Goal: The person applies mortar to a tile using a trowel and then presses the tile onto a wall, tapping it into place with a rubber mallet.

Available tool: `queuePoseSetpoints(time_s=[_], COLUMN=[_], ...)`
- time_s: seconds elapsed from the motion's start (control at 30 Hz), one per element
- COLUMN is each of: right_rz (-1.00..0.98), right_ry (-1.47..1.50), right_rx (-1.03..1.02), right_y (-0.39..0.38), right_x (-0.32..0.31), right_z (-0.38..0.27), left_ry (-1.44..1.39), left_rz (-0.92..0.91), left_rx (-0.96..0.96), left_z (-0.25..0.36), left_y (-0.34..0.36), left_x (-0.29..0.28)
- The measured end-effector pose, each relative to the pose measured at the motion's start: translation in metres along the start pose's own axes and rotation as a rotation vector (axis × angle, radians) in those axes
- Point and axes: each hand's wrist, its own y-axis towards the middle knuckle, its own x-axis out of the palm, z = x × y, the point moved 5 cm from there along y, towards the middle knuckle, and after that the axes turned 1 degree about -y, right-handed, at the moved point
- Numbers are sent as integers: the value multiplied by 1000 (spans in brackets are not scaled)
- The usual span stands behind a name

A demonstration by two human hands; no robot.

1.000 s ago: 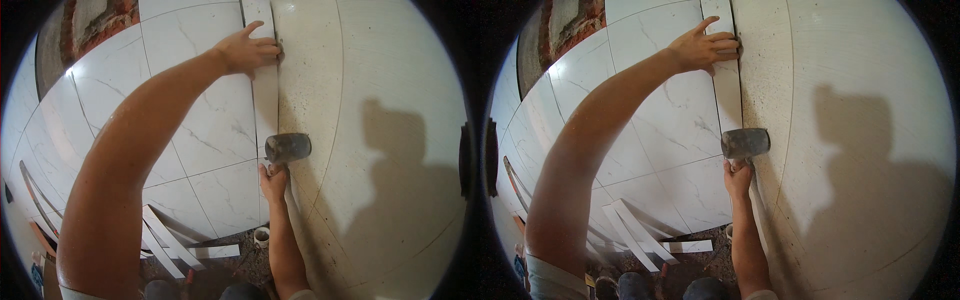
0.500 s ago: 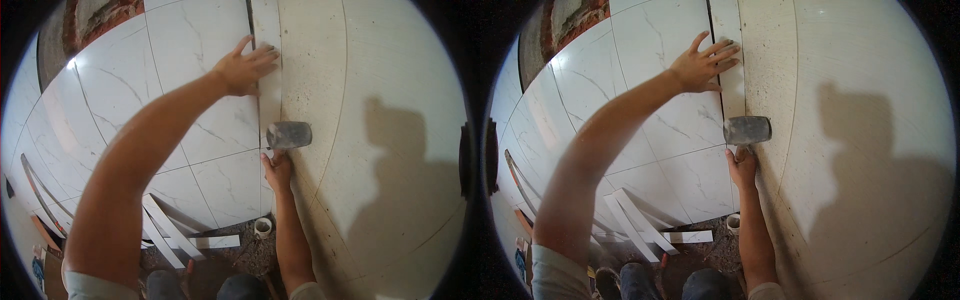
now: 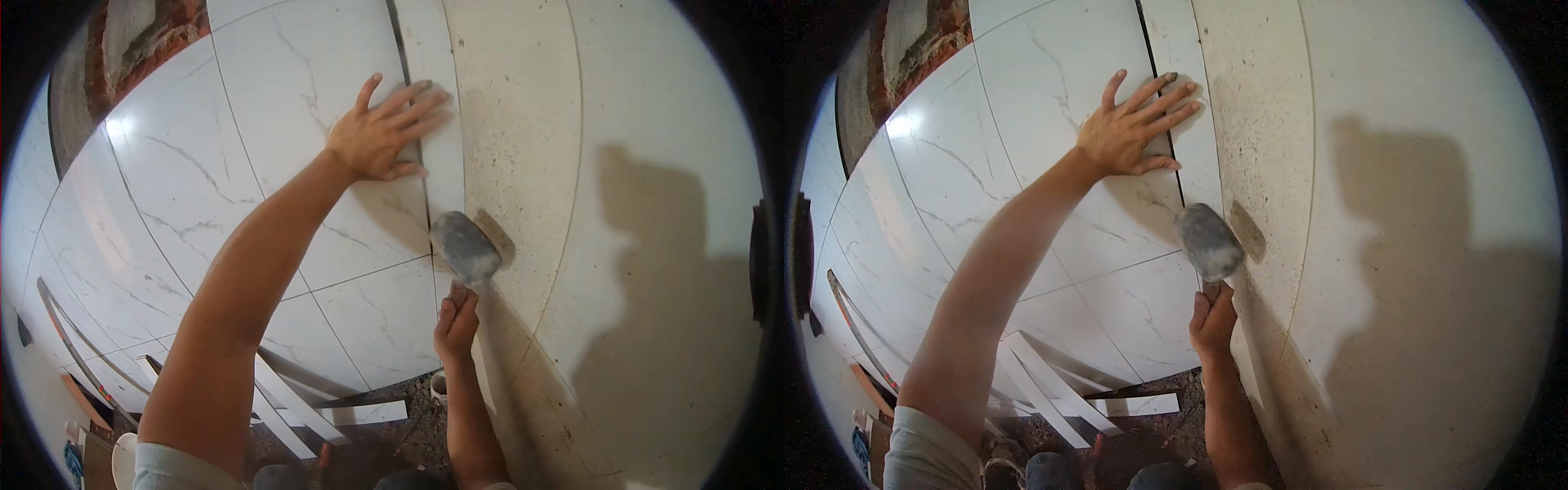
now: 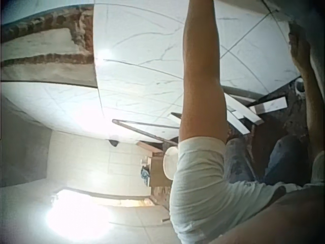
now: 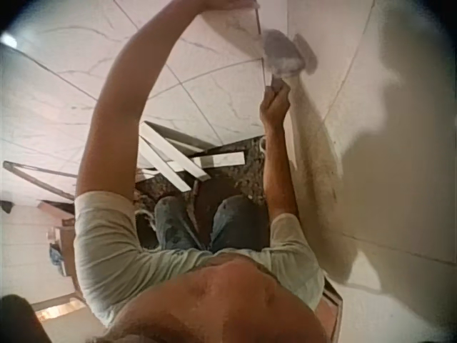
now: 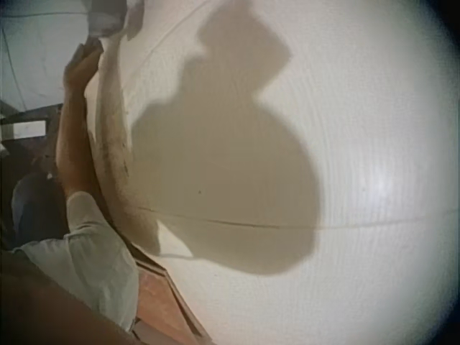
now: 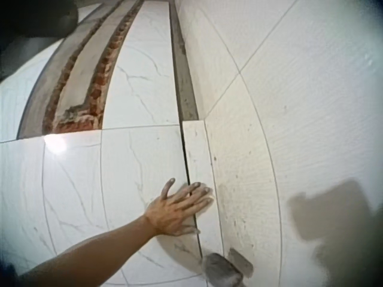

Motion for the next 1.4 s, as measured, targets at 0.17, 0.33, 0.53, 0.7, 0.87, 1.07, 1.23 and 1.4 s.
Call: queuePoseSetpoints(time_s=[0.17, 0.33, 0.53, 0.7, 0.87, 1.07, 1.23, 1.4], right_rz=[-98, 68, -77, -36, 1, 65, 46, 38], right_ry=[12, -48, 6, -30, -43, -51, -60, -72], right_rx=[206, 14, 187, 71, 39, -30, -46, 32], right_y=[4, -3, 12, 28, 35, 30, 36, 42], right_x=[28, 29, 28, 27, 21, 17, 17, 16], right_z=[25, 34, 22, 4, -5, 0, -13, -16], left_ry=[-26, -46, -38, -66, -56, -40, -48, -62], left_rz=[23, 61, 53, 65, 55, 48, 55, 66], left_rx=[11, 20, 26, 39, 27, 35, 39, 42], left_z=[-4, -3, -1, -1, -2, -1, -1, -2], left_y=[-5, -3, -5, -5, -4, -2, -5, -4], left_x=[6, 9, 5, 3, 3, 2, 5, 5])
